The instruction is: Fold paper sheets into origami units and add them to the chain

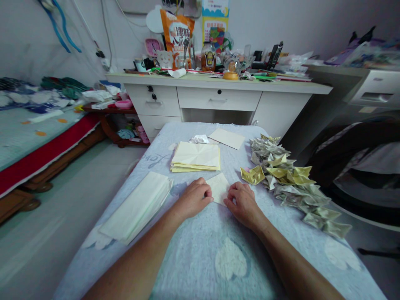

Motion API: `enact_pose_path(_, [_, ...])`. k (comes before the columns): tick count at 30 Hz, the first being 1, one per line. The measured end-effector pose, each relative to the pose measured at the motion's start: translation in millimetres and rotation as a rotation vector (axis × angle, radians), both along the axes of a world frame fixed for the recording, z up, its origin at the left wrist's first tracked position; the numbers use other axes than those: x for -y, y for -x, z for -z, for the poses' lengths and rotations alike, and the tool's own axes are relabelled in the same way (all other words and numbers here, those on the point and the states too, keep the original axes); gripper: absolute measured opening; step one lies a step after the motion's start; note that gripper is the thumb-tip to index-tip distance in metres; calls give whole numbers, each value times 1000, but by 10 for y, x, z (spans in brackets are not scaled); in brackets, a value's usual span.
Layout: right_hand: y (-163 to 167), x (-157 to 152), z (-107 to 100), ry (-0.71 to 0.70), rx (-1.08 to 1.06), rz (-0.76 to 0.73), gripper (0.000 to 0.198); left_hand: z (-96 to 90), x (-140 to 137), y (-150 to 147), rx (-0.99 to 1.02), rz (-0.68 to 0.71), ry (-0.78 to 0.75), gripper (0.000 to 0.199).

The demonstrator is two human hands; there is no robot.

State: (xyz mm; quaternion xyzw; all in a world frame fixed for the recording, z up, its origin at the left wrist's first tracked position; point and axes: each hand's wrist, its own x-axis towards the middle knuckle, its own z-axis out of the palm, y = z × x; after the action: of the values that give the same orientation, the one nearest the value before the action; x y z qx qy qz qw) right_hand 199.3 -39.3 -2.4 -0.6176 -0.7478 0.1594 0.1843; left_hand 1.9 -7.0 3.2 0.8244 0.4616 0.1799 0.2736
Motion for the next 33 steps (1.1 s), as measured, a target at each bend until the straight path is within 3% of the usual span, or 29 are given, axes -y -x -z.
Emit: enact_pose_path(33, [17, 0, -15, 11, 29, 13, 15, -1, -5, -49, -39, -33, -31, 5])
